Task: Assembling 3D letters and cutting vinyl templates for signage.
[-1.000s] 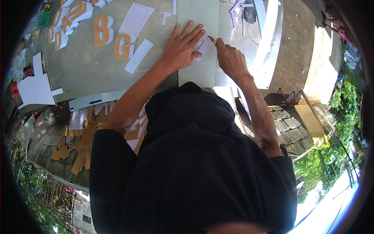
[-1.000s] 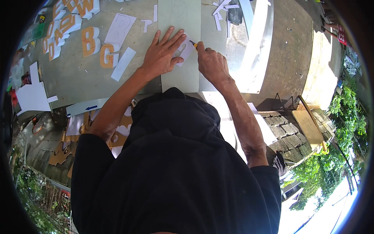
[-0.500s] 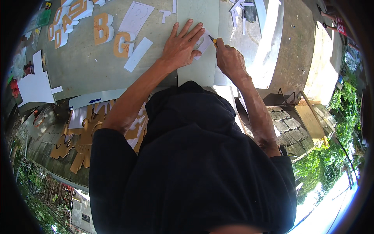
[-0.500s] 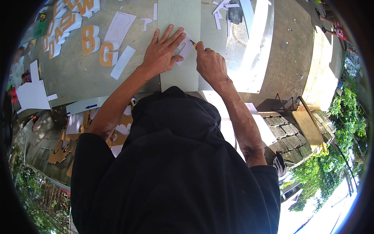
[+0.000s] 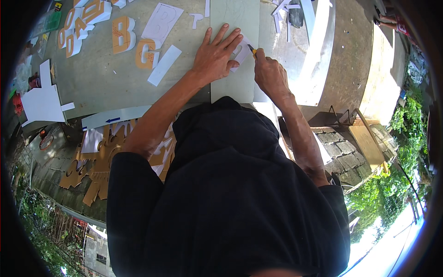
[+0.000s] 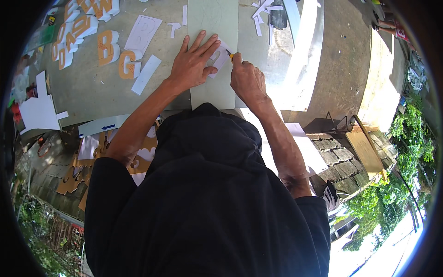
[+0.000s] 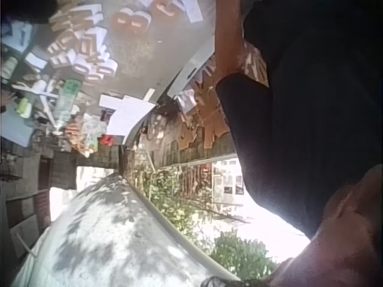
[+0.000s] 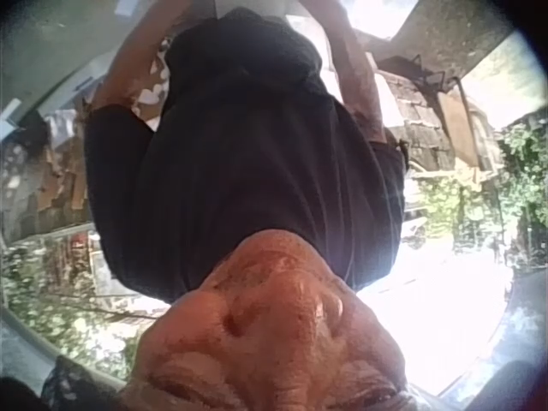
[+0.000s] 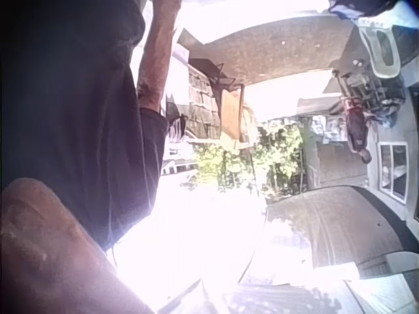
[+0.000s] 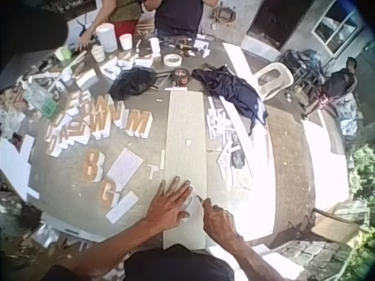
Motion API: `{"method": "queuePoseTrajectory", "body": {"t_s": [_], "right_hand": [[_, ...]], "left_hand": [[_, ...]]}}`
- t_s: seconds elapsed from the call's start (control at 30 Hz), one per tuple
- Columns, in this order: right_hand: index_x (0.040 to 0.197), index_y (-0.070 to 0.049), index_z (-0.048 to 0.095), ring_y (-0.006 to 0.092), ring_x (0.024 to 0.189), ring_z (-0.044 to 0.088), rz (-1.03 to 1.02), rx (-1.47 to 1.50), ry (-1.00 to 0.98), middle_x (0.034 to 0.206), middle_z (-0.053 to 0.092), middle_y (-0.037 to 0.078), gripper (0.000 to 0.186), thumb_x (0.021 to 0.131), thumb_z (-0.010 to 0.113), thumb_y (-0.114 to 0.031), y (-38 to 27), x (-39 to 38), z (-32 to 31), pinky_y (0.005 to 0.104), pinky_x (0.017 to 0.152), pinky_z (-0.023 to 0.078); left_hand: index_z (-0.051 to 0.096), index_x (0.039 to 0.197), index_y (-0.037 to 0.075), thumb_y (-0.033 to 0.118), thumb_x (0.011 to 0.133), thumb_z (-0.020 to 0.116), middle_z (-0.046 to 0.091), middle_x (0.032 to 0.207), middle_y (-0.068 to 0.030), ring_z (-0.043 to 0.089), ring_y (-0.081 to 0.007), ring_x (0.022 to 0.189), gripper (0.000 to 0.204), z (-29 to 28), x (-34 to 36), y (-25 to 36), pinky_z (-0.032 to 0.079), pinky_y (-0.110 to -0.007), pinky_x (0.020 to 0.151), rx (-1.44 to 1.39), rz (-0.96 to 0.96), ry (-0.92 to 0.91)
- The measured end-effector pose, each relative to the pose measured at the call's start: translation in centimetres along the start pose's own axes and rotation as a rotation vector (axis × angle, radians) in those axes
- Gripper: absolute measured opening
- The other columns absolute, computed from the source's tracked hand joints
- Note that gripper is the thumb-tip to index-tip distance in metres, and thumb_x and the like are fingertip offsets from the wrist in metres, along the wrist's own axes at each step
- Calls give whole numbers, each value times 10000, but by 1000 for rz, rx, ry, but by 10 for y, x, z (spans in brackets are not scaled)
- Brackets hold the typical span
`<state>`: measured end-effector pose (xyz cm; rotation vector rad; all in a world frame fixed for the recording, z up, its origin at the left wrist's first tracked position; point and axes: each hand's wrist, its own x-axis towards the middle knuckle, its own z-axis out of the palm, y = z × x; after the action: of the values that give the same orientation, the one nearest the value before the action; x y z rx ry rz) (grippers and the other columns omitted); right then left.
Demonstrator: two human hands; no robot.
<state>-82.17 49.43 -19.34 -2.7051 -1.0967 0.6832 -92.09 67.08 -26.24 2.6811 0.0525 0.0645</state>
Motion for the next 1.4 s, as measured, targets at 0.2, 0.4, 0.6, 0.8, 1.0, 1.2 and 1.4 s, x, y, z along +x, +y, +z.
{"method": "queuePoseTrajectory", "body": {"t_s": [0.2,0.4,0.6,0.8,1.0,1.2,1.4], "right_hand": [[1177,23,503,474,746,713,16,-3,2,796,684,262,233,962,551,-54,-3,-2,1,564,668,564],[1164,41,502,477,747,713,34,0,5,794,683,272,230,956,552,-47,-7,-5,2,564,656,563],[1137,33,499,482,751,713,60,14,1,795,685,278,196,973,547,-62,-9,-5,3,561,652,565],[1134,36,495,499,755,709,95,36,-38,783,680,301,196,986,543,-82,-12,-6,4,571,665,565],[1137,31,490,512,714,697,94,63,11,733,667,313,208,989,559,-98,-12,-9,11,578,647,558],[1128,40,495,516,710,697,120,83,21,720,661,322,214,980,568,-97,-15,-11,15,577,643,561],[1116,64,521,506,724,704,138,89,-26,748,669,321,227,957,572,-90,-15,-10,7,571,660,569]], "left_hand": [[525,1507,88,386,847,794,388,1659,-13,261,-302,1567,772,1,1,-1,227,-629,1241,0,8,16],[525,1506,89,381,846,798,389,1659,-13,261,-302,1566,772,1,0,0,220,-623,1245,-16,3,11],[526,1507,90,376,846,799,393,1658,-12,260,-301,1567,770,1,1,0,211,-619,1249,-18,-6,2],[530,1505,89,370,845,802,402,1653,-15,271,-304,1564,767,1,1,0,209,-621,1250,-25,-1,16],[529,1508,92,377,836,809,402,1654,-11,267,-301,1567,782,1,1,-1,208,-623,1250,-25,-4,7],[526,1513,99,388,842,806,401,1654,-9,265,-295,1568,783,-1,2,1,196,-615,1258,-22,-14,-3],[494,1537,112,358,840,807,403,1655,-22,281,-308,1565,803,-2,1,3,219,-608,1250,-22,-26,19]]}}
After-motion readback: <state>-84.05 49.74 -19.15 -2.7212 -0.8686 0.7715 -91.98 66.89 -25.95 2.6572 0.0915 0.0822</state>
